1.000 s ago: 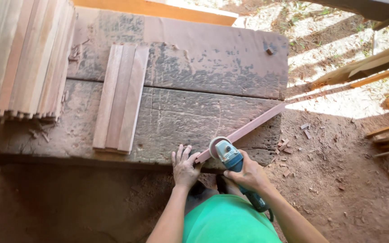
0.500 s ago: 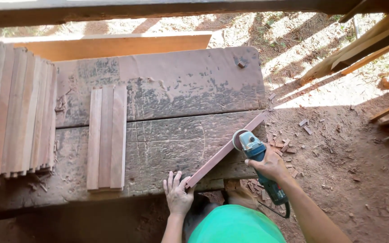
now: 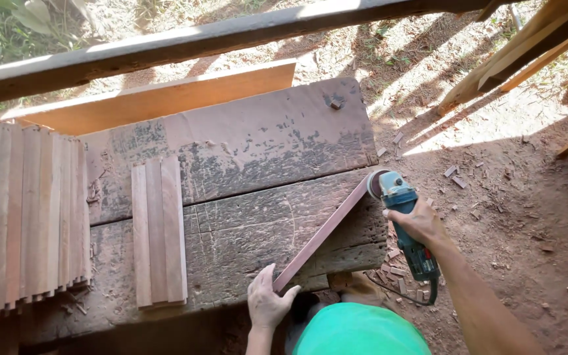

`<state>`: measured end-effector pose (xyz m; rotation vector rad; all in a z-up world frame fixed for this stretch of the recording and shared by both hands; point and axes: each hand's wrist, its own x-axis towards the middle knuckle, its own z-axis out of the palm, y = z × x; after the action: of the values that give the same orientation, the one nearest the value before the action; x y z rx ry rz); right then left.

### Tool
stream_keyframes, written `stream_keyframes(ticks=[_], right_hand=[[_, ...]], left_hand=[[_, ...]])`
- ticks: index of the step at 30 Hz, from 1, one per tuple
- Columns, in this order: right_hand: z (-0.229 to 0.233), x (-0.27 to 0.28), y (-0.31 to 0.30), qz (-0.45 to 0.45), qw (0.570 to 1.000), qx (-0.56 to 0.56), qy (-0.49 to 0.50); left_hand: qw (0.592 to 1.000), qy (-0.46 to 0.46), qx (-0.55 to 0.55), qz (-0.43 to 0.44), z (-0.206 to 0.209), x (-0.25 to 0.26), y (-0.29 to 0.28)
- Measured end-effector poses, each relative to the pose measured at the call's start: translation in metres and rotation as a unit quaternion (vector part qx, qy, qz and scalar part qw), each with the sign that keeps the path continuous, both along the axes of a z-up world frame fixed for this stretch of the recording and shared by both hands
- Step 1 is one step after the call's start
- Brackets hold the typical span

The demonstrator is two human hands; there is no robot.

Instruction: Sanding wooden slats with an angle grinder.

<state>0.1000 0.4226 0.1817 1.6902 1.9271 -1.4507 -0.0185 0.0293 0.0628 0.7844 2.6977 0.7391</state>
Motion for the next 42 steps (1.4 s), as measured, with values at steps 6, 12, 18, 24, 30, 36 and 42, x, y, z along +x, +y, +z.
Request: stream_keyframes(ticks=[6,12,18,24,30,36,42], right_hand=[[-0.010,-0.007,-0.005,0.055,0.998,-0.001,-0.022],[0.004,-0.017,-0.025,0.120,0.991,0.032,-0.045],[-0.002,-0.016,-0.048,0.175,0.982,0.031,-0.061],[0.007,-0.018,-0.077,0.234,0.970,-0.028,-0.063],[0.007,-0.016,-0.124,0.329,0.939,0.016,-0.100],[-0.007,-0.008,-0.150,0.375,0.925,0.028,-0.063],[-0.012,-0.013,-0.100,0.302,0.949,0.027,-0.083]], left_hand=[[0.996,0.046,0.012,-0.078,0.007,-0.006,0.033],[0.996,0.038,0.026,-0.070,0.004,-0.006,0.033],[0.996,0.049,0.013,-0.077,-0.001,-0.004,0.031],[0.995,0.061,0.011,-0.076,-0.007,-0.003,0.030],[0.995,0.070,0.004,-0.071,-0.018,-0.001,0.028],[0.997,0.059,0.017,-0.043,-0.021,0.002,0.026],[0.997,0.051,0.019,-0.046,-0.035,0.002,0.024]])
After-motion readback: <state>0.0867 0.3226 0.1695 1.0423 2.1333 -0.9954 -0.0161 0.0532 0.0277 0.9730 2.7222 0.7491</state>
